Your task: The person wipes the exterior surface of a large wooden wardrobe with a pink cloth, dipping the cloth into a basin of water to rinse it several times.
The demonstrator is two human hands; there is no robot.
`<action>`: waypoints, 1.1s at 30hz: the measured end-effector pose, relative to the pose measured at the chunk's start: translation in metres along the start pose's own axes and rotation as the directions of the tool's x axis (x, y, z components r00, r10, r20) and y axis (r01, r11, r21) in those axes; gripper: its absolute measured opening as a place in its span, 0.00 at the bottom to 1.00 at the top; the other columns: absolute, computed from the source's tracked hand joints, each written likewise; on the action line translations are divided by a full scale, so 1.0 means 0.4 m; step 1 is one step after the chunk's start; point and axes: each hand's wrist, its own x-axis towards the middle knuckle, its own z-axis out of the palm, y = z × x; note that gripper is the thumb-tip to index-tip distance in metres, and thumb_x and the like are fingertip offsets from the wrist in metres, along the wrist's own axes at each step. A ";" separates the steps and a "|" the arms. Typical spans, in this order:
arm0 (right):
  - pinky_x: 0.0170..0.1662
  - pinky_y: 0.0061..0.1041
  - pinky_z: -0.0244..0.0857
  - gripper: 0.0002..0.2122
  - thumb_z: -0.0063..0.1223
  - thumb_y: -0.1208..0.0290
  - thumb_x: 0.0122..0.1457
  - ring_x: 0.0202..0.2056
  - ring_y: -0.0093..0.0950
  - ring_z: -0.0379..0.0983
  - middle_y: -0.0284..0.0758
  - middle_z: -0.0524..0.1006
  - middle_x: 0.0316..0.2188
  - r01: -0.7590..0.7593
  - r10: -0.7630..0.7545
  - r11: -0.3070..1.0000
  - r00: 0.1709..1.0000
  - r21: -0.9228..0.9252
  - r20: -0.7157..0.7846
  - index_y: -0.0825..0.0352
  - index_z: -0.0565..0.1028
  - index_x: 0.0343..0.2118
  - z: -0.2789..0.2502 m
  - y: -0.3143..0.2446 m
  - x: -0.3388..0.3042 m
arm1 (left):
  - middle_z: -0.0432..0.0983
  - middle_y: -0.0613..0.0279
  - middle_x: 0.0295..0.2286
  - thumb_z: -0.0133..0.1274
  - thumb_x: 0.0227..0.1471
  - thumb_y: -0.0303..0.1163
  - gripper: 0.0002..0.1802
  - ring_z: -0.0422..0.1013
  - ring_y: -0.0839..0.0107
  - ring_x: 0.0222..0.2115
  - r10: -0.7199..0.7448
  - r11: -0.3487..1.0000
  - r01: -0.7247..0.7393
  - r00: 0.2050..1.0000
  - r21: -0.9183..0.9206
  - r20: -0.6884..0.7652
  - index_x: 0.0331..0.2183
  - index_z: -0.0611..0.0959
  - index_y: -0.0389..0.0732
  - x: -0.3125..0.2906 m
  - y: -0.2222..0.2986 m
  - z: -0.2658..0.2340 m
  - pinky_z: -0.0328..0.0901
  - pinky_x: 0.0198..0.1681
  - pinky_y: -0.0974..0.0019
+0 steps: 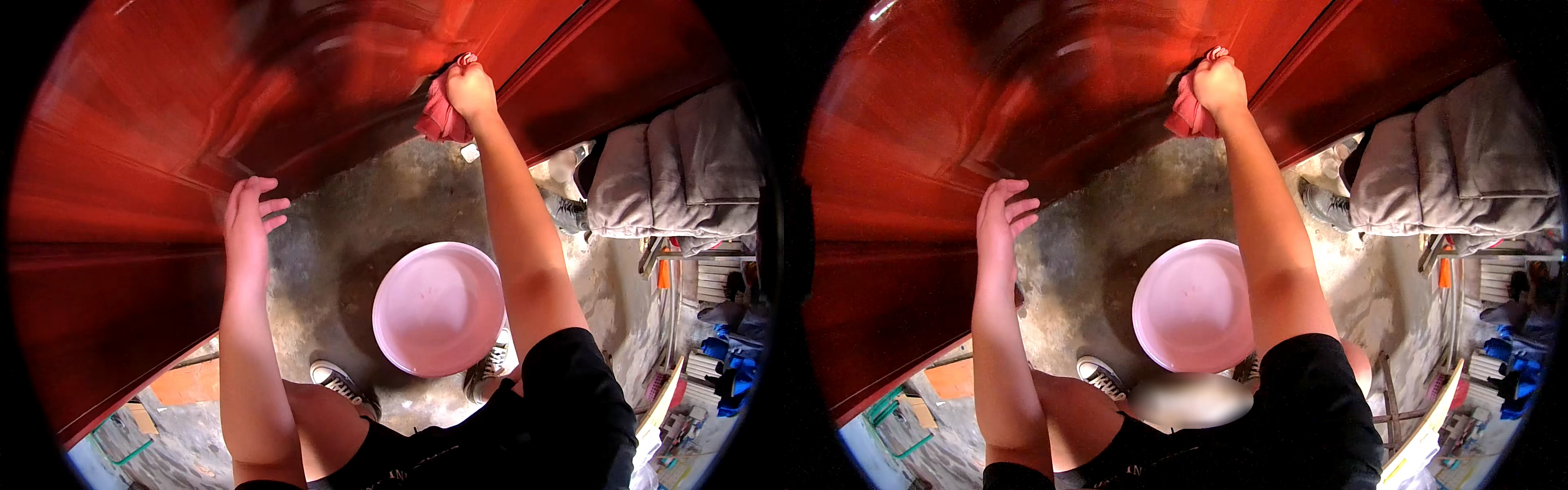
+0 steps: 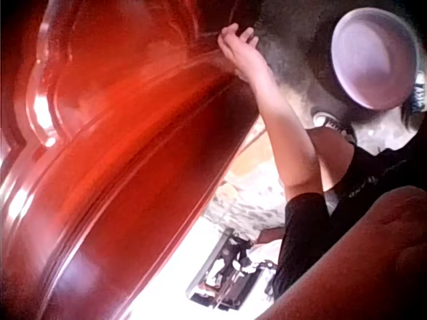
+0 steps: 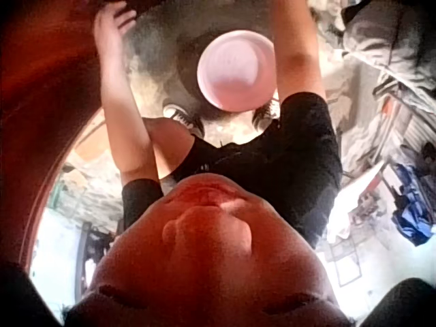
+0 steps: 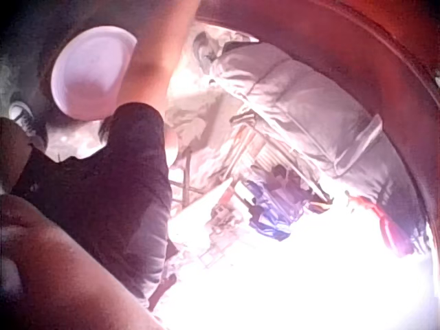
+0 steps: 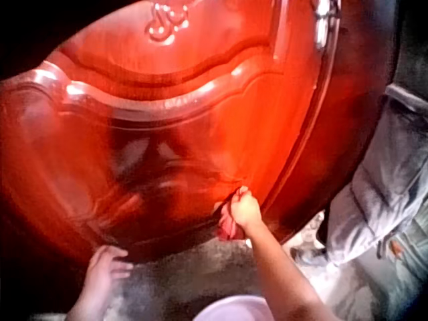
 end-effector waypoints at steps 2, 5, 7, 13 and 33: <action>0.59 0.45 0.67 0.23 0.41 0.59 0.64 0.53 0.55 0.73 0.63 0.75 0.49 -0.019 0.022 0.999 0.992 -0.033 0.121 0.79 0.77 0.45 0.038 -0.005 -0.015 | 0.76 0.55 0.49 0.44 0.68 0.47 0.22 0.76 0.65 0.44 0.004 1.000 -0.004 1.000 0.015 0.001 0.50 0.76 0.39 0.000 -0.010 -0.004 0.69 0.46 0.62; 0.61 0.44 0.64 0.22 0.43 0.61 0.62 0.57 0.53 0.71 0.60 0.75 0.52 0.098 -0.086 0.994 0.976 -0.052 0.202 0.72 0.76 0.51 0.153 0.114 0.001 | 0.76 0.55 0.49 0.43 0.67 0.45 0.21 0.76 0.64 0.43 -0.004 1.000 0.005 0.999 -0.019 0.040 0.49 0.77 0.39 0.014 -0.017 0.033 0.70 0.46 0.62; 0.61 0.44 0.65 0.22 0.43 0.60 0.62 0.56 0.54 0.72 0.59 0.75 0.52 0.001 0.010 0.997 0.990 -0.078 0.141 0.71 0.75 0.53 0.179 0.113 -0.005 | 0.76 0.55 0.50 0.43 0.67 0.44 0.21 0.76 0.64 0.43 -0.008 1.000 0.009 0.999 -0.020 0.033 0.49 0.77 0.39 0.012 -0.020 0.032 0.70 0.46 0.63; 0.59 0.46 0.67 0.24 0.42 0.57 0.64 0.52 0.55 0.74 0.63 0.76 0.48 0.020 -0.010 0.997 0.992 -0.073 0.127 0.78 0.73 0.48 0.190 0.078 -0.041 | 0.76 0.57 0.49 0.43 0.66 0.43 0.20 0.76 0.66 0.43 0.004 1.000 -0.003 1.000 -0.008 0.014 0.50 0.76 0.39 0.021 -0.022 0.030 0.70 0.45 0.64; 0.45 0.47 0.76 0.16 0.45 0.67 0.61 0.43 0.48 0.82 0.56 0.81 0.40 0.227 -0.158 0.963 0.911 -0.143 0.381 0.73 0.72 0.46 0.365 -0.210 -0.362 | 0.76 0.57 0.49 0.44 0.66 0.42 0.19 0.76 0.66 0.43 -0.027 0.997 0.026 0.999 -0.070 -0.017 0.48 0.78 0.40 0.012 -0.027 -0.044 0.70 0.45 0.63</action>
